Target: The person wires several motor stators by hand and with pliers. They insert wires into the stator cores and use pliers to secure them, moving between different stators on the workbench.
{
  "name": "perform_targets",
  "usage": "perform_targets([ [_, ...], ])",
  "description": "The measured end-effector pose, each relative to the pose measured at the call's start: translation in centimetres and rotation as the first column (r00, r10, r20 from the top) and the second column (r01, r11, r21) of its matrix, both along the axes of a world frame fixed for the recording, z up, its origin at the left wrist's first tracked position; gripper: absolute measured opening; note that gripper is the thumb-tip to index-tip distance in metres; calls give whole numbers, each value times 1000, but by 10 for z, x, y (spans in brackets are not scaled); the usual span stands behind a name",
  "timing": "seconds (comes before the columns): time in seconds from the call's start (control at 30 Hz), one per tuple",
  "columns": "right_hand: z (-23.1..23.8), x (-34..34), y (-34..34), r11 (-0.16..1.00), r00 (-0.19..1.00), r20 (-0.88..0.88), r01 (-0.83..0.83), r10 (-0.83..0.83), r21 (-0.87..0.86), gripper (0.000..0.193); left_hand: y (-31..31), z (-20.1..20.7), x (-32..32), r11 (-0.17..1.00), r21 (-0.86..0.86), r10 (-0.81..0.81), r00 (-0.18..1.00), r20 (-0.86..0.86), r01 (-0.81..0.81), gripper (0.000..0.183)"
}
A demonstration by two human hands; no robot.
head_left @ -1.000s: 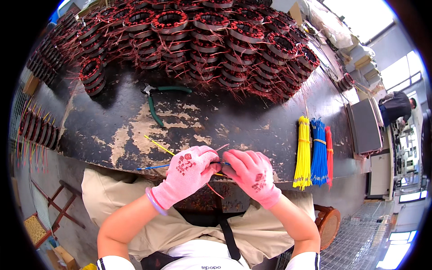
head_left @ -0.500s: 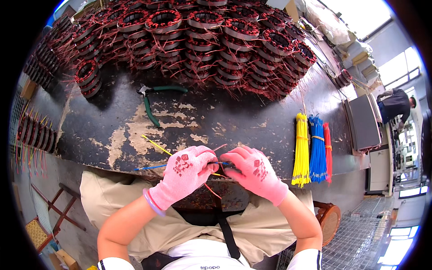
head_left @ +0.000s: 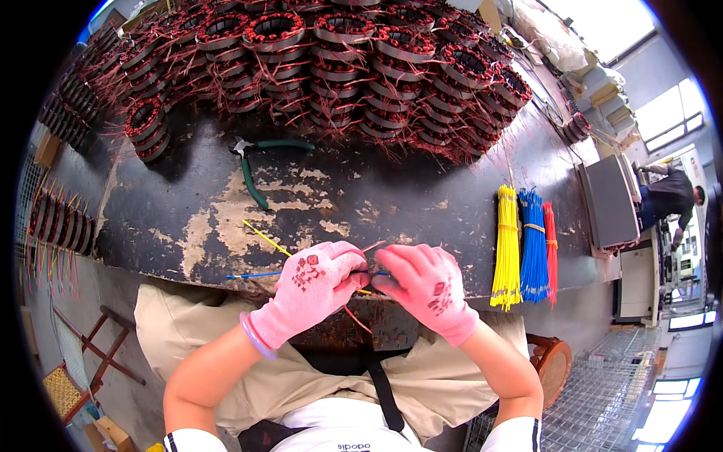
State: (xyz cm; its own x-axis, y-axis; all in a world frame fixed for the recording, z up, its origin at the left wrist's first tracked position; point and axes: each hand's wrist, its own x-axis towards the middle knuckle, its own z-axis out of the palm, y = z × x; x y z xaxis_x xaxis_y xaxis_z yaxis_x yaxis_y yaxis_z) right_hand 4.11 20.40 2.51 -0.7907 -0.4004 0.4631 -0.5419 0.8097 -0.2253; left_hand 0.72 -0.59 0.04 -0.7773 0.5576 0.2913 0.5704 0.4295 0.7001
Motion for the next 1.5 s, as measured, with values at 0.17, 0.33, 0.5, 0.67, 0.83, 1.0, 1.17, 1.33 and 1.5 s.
perform_targets([
  [0.17,-4,1,1,819,423,886,431,188,-379,17,-1,0,0,1000,-11,-22,1000,-23,21,13],
  [0.33,5,8,18,785,515,846,465,136,-409,19,-2,0,0,996,15,-83,996,-32,84,13],
  [0.5,17,53,53,945,608,764,326,-217,9,29,-6,6,-4,997,-9,-83,997,7,83,12],
  [0.67,-9,35,21,969,979,125,131,-159,207,26,-1,8,-1,996,-22,-85,996,24,86,11],
  [0.83,-19,14,8,975,996,43,-91,84,201,29,0,7,-3,996,-36,-85,996,29,86,12],
  [1.0,-19,6,5,566,281,860,660,425,-495,23,2,2,-2,994,-19,-111,990,-89,110,12],
  [1.17,-7,21,2,930,892,439,245,-105,-274,20,-2,4,0,992,-21,-124,992,-5,124,14],
  [1.33,-19,23,0,995,997,30,68,-70,71,24,-1,5,0,995,-21,-101,995,-19,101,14],
  [1.5,-32,20,-1,679,556,806,513,202,-525,15,0,3,-1,994,-29,-109,993,-51,108,14],
])
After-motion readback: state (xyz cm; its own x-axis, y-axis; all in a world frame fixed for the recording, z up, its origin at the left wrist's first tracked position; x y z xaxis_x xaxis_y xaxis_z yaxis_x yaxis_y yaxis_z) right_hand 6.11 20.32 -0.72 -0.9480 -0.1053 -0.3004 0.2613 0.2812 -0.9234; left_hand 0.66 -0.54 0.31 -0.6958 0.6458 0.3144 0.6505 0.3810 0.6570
